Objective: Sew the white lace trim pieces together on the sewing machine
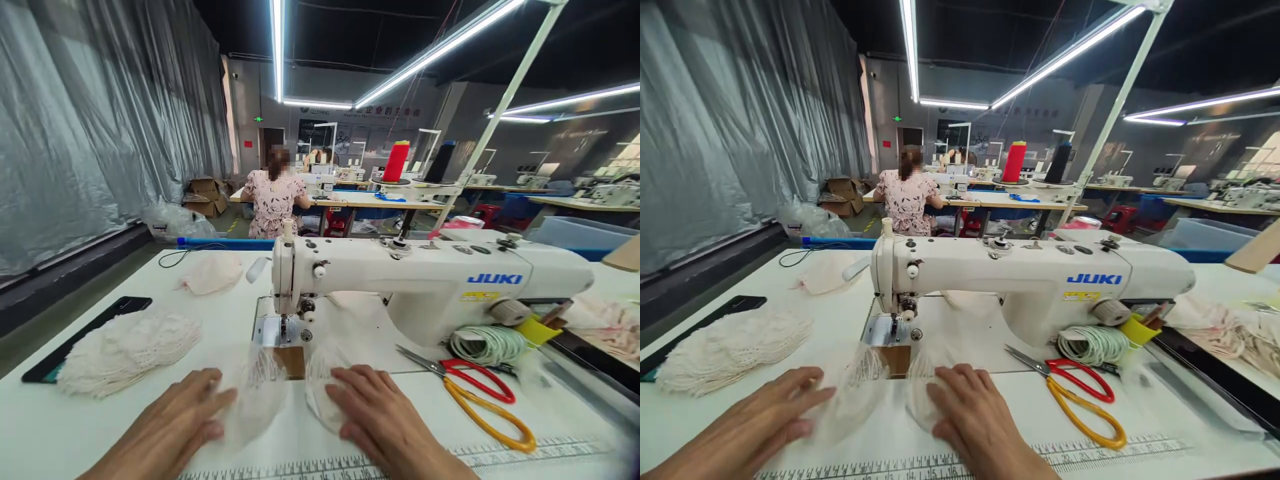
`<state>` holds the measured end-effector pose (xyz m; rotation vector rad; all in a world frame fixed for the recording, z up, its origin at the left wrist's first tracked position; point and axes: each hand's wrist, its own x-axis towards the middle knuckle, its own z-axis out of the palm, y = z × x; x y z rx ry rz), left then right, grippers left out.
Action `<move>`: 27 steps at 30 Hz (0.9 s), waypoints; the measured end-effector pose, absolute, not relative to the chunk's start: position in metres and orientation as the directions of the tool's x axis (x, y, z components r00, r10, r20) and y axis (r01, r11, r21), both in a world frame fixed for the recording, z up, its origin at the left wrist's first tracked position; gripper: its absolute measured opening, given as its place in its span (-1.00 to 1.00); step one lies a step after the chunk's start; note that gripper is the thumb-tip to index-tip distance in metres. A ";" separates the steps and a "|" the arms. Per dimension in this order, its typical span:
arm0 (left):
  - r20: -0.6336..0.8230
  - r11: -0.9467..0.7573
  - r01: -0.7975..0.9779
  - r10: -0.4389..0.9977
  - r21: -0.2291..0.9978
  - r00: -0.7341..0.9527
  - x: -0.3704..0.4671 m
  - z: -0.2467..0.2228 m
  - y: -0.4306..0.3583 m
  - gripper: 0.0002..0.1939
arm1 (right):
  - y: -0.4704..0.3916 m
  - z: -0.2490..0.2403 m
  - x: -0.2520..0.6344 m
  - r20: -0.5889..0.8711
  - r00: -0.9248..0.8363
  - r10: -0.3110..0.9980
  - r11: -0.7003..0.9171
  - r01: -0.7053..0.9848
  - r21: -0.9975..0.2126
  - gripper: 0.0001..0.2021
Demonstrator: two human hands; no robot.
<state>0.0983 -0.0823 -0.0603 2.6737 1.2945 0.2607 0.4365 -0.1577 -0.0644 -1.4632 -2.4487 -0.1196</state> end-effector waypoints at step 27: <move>0.093 -0.484 0.571 0.810 0.663 0.579 0.168 -0.050 -0.032 -0.73 | -0.093 -0.054 0.364 0.446 -0.214 0.869 0.469 0.643 -0.606 -0.91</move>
